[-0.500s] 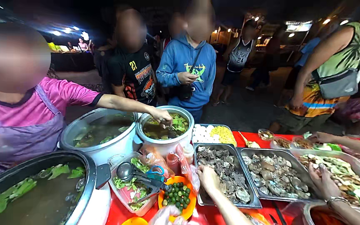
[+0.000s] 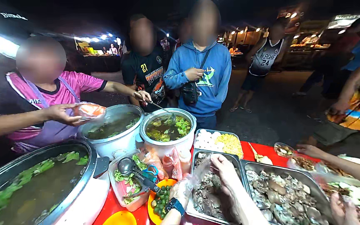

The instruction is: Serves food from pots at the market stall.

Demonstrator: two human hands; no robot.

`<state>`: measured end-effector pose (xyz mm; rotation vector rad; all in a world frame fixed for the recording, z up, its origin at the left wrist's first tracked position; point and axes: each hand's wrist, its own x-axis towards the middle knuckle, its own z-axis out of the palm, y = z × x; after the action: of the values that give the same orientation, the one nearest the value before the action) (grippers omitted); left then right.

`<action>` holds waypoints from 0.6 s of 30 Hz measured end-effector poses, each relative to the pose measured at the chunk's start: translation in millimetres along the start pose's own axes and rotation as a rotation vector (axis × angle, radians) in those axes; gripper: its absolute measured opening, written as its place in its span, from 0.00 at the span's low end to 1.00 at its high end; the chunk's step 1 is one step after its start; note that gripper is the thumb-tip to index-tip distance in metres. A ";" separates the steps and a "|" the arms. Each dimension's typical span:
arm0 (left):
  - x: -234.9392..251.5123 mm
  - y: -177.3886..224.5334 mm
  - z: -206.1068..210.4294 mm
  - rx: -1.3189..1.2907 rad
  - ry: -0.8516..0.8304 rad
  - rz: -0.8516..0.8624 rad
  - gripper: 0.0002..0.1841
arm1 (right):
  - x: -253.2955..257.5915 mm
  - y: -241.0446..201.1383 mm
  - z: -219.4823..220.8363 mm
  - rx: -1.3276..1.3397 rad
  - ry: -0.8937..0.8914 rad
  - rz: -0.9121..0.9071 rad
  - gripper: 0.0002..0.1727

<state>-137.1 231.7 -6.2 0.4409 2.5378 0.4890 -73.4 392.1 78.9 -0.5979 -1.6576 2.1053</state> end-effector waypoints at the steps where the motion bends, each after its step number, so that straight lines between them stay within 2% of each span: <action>1: 1.7 -3.3 -2.0 0.008 -0.016 0.020 0.25 | 2.9 -15.8 -3.3 0.033 -0.011 0.000 0.07; 4: -14.3 -9.1 -21.8 -0.075 -0.017 0.087 0.25 | 10.2 -52.6 -14.9 -0.002 -0.101 -0.091 0.07; 5: -31.2 -8.1 -35.5 -0.120 0.058 0.096 0.24 | 11.4 -61.9 -18.2 -0.040 -0.146 -0.111 0.08; 7: -72.9 -0.7 -73.8 -0.253 0.368 0.093 0.17 | 12.7 -76.6 -18.8 -0.105 -0.280 -0.114 0.11; 9: -110.9 12.0 -108.7 -0.539 0.822 0.143 0.15 | 8.3 -85.4 -9.6 -0.156 -0.396 -0.113 0.10; 10: -122.9 18.3 -121.6 -0.731 1.038 0.253 0.16 | 5.5 -87.8 -2.8 -0.183 -0.436 -0.128 0.08; 11: -131.6 25.7 -133.5 -0.939 1.141 0.394 0.19 | 2.9 -90.2 5.0 -0.212 -0.468 -0.157 0.07; 12: -140.4 31.9 -143.1 -1.084 1.097 0.504 0.23 | 0.5 -92.2 13.4 -0.250 -0.492 -0.200 0.07; 13: -145.8 35.5 -148.1 -1.124 0.963 0.552 0.28 | -1.6 -93.4 21.3 -0.286 -0.516 -0.247 0.07; 15: -148.9 45.9 -149.2 -0.874 0.667 0.495 0.37 | -6.7 -95.1 34.7 -0.322 -0.575 -0.332 0.08; 16: -146.5 50.6 -146.1 -0.696 0.543 0.454 0.36 | -9.1 -98.1 39.3 -0.304 -0.607 -0.336 0.09; 18: -132.4 49.0 -138.3 -0.500 0.389 0.382 0.18 | -16.7 -113.3 42.4 -0.263 -0.600 -0.237 0.15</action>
<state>-93.5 187.3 181.4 0.6908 2.5507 1.4327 -78.1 373.9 199.5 0.1910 -2.2134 2.0158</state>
